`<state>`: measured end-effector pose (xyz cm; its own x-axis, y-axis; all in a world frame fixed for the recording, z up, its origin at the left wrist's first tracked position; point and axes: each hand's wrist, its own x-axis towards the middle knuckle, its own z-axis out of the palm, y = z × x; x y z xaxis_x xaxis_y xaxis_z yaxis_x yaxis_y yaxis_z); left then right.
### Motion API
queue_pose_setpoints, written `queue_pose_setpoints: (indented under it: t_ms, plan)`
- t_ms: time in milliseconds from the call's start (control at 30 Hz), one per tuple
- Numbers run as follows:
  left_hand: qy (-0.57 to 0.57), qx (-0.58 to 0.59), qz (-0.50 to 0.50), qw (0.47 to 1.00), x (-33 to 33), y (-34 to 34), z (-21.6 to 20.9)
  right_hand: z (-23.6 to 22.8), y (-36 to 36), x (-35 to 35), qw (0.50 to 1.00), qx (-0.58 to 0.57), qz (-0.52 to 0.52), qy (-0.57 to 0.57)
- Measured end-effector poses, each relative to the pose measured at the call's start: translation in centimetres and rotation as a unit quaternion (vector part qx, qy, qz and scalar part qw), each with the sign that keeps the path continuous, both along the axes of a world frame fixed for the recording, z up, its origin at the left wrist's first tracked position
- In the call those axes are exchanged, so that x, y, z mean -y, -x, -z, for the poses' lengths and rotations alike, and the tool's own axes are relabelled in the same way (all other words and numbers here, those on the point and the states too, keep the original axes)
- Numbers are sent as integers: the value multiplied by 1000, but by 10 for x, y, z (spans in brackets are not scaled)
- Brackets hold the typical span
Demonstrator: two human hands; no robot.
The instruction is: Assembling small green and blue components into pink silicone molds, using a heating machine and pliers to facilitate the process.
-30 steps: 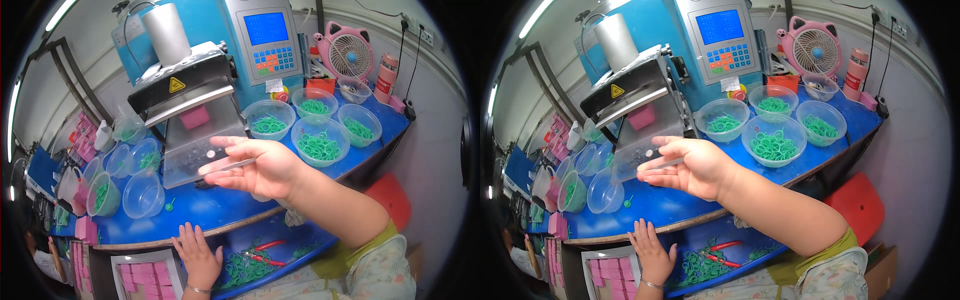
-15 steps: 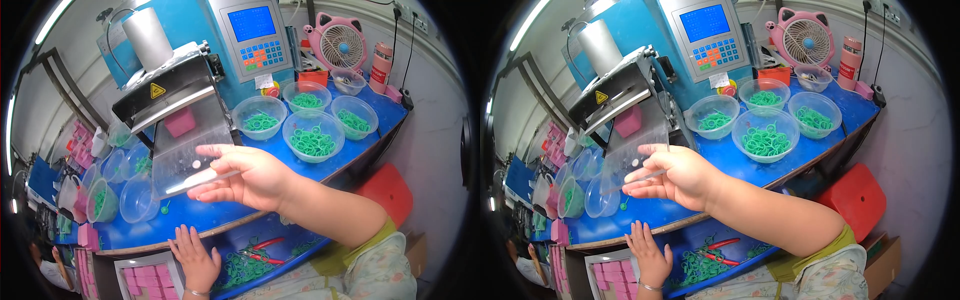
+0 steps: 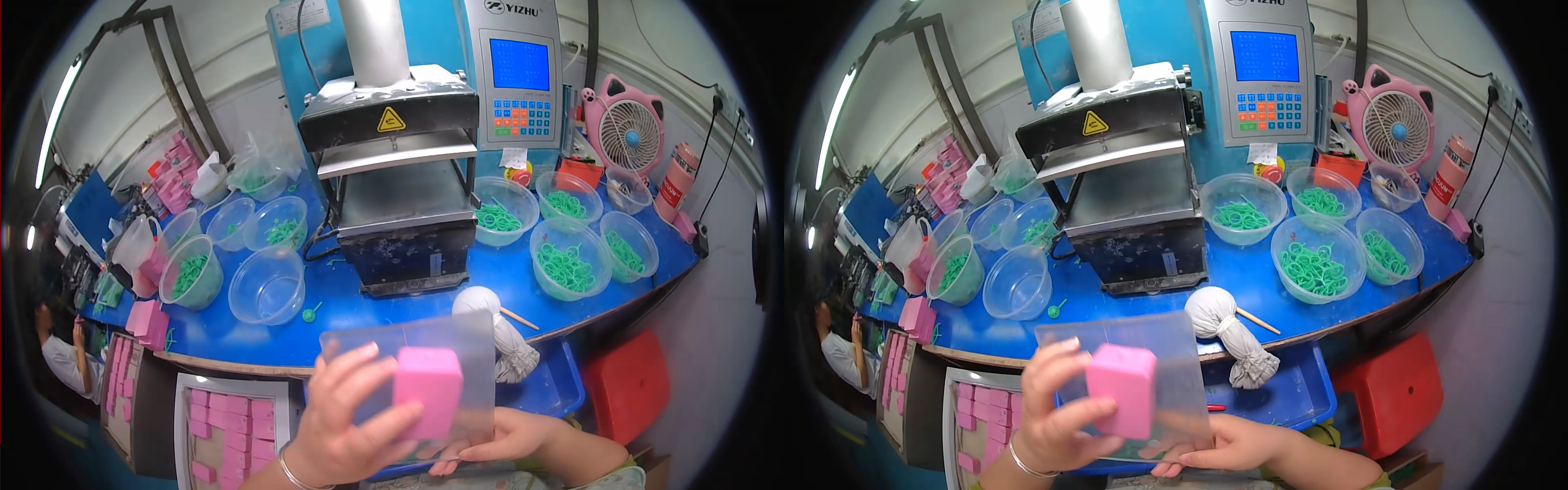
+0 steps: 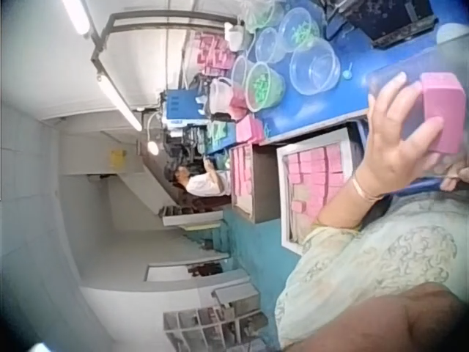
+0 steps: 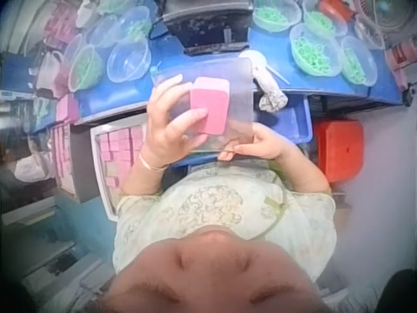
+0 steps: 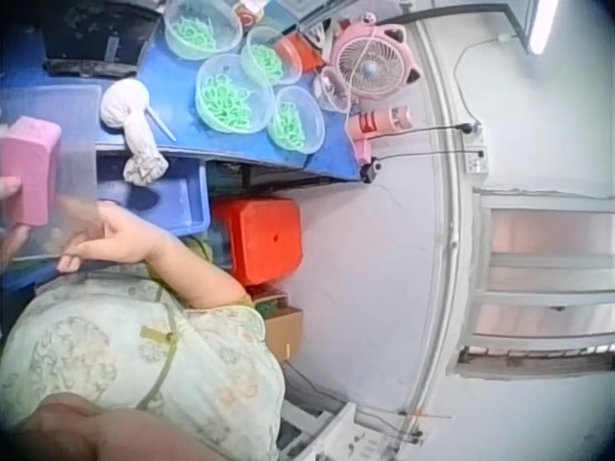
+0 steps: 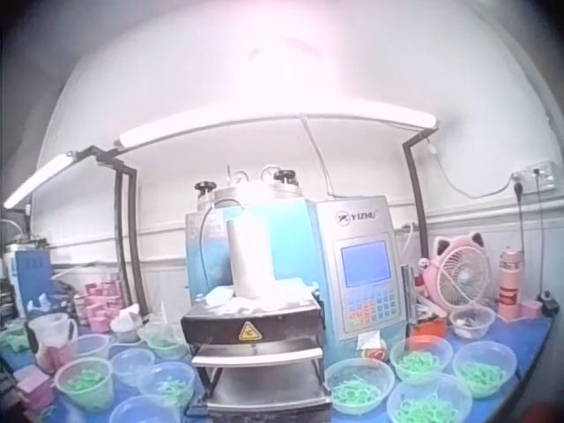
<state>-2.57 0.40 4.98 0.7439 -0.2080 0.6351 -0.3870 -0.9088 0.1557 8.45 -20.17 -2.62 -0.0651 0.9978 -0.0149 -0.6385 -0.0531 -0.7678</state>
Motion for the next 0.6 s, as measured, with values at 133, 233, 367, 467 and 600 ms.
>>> queue_pose_setpoints:
  t_ms: [133, 233, 367, 467, 600]
  plan:
    - [-4, 21, -16, 1000, 12, 8, 12, 19, 3, 8, 995, 101, -3, -7]
    - [-20, 18, -3, 1000, 11, 15, 19, 24, 7, 9, 985, 171, 6, -16]
    - [1, 70, -8, 998, 10, 17, 26, 24, 13, 7, 978, 191, 69, -38]
    - [10, 97, -4, 995, 8, 17, 30, 23, 13, 5, 966, 236, 89, -51]
    - [7, 112, 8, 994, 6, 20, 33, 23, 11, 5, 953, 283, 82, -62]
